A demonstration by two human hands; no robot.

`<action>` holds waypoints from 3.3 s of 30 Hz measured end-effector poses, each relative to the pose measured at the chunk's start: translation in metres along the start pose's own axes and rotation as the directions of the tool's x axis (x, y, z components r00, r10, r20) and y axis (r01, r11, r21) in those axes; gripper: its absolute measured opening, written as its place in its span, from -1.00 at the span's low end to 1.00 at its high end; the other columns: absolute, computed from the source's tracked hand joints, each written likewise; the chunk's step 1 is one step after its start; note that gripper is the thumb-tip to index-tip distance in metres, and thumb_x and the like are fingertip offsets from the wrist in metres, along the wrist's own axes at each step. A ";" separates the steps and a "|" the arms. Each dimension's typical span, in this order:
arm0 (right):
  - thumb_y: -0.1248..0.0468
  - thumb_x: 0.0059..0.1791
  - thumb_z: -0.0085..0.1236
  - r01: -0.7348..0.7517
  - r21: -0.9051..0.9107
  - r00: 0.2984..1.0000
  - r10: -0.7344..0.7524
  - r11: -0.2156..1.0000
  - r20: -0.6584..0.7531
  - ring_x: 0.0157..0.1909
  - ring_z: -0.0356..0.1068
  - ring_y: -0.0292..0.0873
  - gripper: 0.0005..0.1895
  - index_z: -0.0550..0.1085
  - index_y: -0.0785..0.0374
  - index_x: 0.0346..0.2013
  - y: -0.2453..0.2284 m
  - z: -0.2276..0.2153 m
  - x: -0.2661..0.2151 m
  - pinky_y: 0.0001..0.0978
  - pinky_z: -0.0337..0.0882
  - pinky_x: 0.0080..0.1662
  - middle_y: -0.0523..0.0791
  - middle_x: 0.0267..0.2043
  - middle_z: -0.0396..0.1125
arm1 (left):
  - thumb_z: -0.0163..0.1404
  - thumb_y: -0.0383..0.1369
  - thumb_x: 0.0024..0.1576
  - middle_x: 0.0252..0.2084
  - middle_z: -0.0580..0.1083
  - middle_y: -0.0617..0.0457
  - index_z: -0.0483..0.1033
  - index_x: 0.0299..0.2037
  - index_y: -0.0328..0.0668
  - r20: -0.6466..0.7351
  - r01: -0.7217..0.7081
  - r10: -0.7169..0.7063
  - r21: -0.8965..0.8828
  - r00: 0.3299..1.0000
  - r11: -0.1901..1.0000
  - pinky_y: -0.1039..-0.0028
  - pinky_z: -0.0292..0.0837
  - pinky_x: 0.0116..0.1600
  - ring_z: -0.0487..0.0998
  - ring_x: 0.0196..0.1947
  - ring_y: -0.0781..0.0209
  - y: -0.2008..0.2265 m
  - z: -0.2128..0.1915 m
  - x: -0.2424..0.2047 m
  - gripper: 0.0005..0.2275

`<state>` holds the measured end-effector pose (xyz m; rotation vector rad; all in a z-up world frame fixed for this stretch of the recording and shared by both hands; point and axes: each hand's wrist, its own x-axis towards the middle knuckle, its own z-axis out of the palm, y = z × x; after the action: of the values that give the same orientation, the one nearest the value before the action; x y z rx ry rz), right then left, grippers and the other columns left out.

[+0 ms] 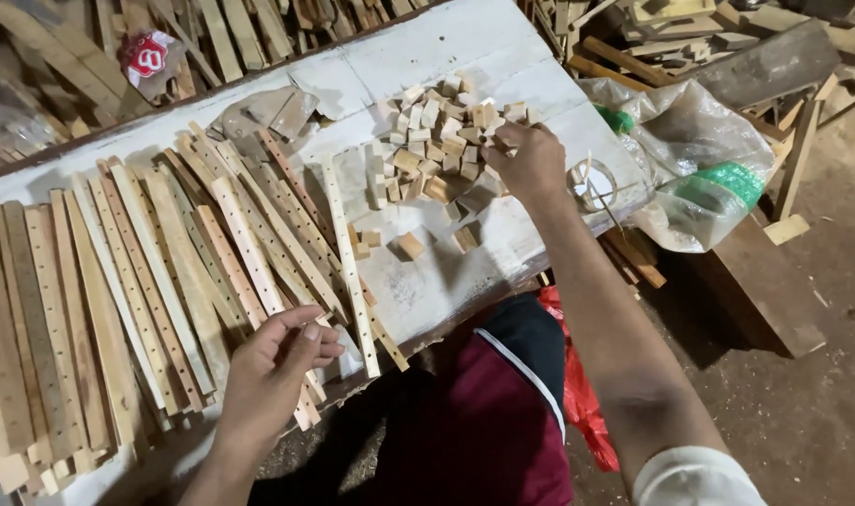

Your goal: The person sits at a workbench assembling wooden components. They pick up small wooden blocks, apply glue from a white bottle onto a block, press the block onto a long slotted wooden strip, and set completed strips aside, occasionally reaching into a tray to grab more blocks.

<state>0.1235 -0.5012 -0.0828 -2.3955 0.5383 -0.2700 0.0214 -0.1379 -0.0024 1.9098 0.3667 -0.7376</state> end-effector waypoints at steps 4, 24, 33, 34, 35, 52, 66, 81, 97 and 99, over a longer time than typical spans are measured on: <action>0.13 0.09 0.17 -0.254 -0.087 0.949 0.266 0.963 0.167 -0.60 0.31 -0.40 -0.49 0.37 0.22 0.31 -0.026 -0.016 -0.009 -0.51 0.63 -0.32 -0.01 0.41 0.22 | -0.07 -0.40 0.24 -0.04 0.64 -0.03 0.49 0.20 -0.03 0.006 -0.010 0.010 -0.003 1.000 1.000 0.32 0.61 0.16 0.70 -0.03 0.12 0.001 -0.005 -0.003 -0.69; 0.45 -0.09 0.26 0.145 0.090 0.989 -0.146 0.985 0.008 -0.04 0.55 -0.07 -0.73 0.62 0.29 -0.09 0.045 0.015 -0.009 -0.37 0.63 -0.04 0.01 -0.02 0.52 | -0.06 -0.42 0.24 -0.05 0.63 -0.08 0.51 0.17 -0.09 0.042 -0.012 0.015 -0.079 0.999 0.997 0.31 0.64 0.12 0.70 -0.07 0.08 -0.005 -0.010 -0.001 -0.70; 0.49 -0.03 0.24 0.395 0.165 0.872 -0.425 0.904 0.244 -0.27 0.60 -0.23 -0.82 0.60 0.28 -0.15 -0.016 0.024 -0.139 -0.72 0.69 -0.30 -0.06 -0.20 0.57 | -0.05 -0.36 0.23 -0.09 0.64 -0.04 0.52 0.15 -0.10 0.047 -0.039 0.042 -0.072 0.998 0.997 0.38 0.64 0.09 0.69 -0.12 0.14 -0.006 -0.008 -0.003 -0.71; 0.49 -0.03 0.24 0.386 0.169 0.872 -0.419 0.907 0.252 -0.27 0.60 -0.23 -0.82 0.60 0.28 -0.15 -0.007 0.035 -0.143 -0.72 0.69 -0.30 -0.06 -0.20 0.57 | -0.05 -0.36 0.23 -0.09 0.64 -0.04 0.52 0.15 -0.10 0.048 -0.027 0.030 -0.068 0.998 0.997 0.38 0.64 0.09 0.69 -0.12 0.14 -0.021 -0.006 0.002 -0.71; 0.41 -0.14 0.31 0.295 0.156 0.922 -0.324 0.943 0.213 -0.21 0.57 -0.13 -0.70 0.63 0.15 -0.12 0.001 0.046 -0.147 -0.49 0.65 -0.18 -0.05 -0.20 0.56 | -0.04 -0.37 0.22 -0.15 0.61 -0.22 0.50 0.11 -0.32 0.048 -0.211 0.222 -0.163 0.974 0.964 0.25 0.63 0.03 0.69 -0.15 0.00 -0.036 -0.005 0.008 -0.71; 0.21 -0.07 0.37 -0.217 0.771 0.895 -0.193 0.599 0.402 -0.42 0.53 -0.12 -0.77 0.63 0.37 -0.42 -0.017 -0.032 -0.173 -0.26 0.57 -0.27 0.02 -0.52 0.50 | 0.08 -0.27 0.17 -0.16 0.59 -0.11 0.59 -0.03 -0.29 0.232 -0.638 0.690 -0.265 0.685 0.723 0.18 0.57 0.08 0.61 -0.07 0.14 -0.007 0.059 0.029 -0.73; 0.20 -0.08 0.30 -0.202 -0.160 0.948 0.152 0.966 -0.281 -0.27 0.55 0.16 -0.79 0.67 0.01 -0.15 0.193 -0.036 -0.055 -0.10 0.55 -0.16 -0.04 -0.38 0.52 | 0.04 -0.50 0.17 -0.34 0.30 -0.13 0.35 0.09 -0.59 0.080 -0.366 0.566 -0.688 0.820 0.627 -0.04 0.67 -0.03 0.67 -0.28 -0.22 -0.005 0.084 0.028 -0.68; 0.25 0.12 0.16 -0.559 0.402 0.793 0.609 0.725 0.005 -0.46 0.32 -0.28 -0.81 0.57 0.35 -0.11 0.040 -0.112 -0.112 -0.48 0.39 -0.36 -0.12 -0.46 0.37 | -0.04 -0.57 0.17 -0.23 0.42 -0.20 0.37 0.23 -0.50 0.140 -0.165 0.336 -0.661 0.931 0.732 0.11 0.63 0.00 0.59 -0.24 -0.12 0.003 0.063 0.019 -0.62; 0.54 -0.10 0.24 -0.059 0.684 0.944 -0.181 0.727 0.275 -0.65 0.36 -0.15 -0.83 0.65 0.42 -0.23 -0.013 -0.048 -0.194 -0.39 0.46 -0.42 0.08 -0.74 0.37 | -0.04 -0.43 0.25 -0.27 0.41 -0.07 0.35 0.24 -0.51 0.242 -0.077 0.606 -0.889 0.758 0.452 0.08 0.68 -0.11 0.62 -0.31 0.00 -0.038 0.061 0.033 -0.62; 0.51 -0.14 0.33 0.008 0.644 0.927 -0.248 0.765 0.282 -0.62 0.33 -0.26 -0.82 0.68 0.37 -0.24 -0.035 -0.043 -0.199 -0.44 0.48 -0.40 0.02 -0.75 0.41 | -0.04 -0.36 0.27 -0.22 0.42 -0.06 0.36 0.24 -0.49 0.299 -0.067 0.611 -0.862 0.733 0.503 0.19 0.68 -0.12 0.61 -0.30 0.11 -0.038 0.059 0.032 -0.61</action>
<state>-0.0573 -0.4125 -0.0376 -1.7478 0.0748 -0.0544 0.0057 -0.1765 -0.0680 0.7392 -0.1142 -0.6500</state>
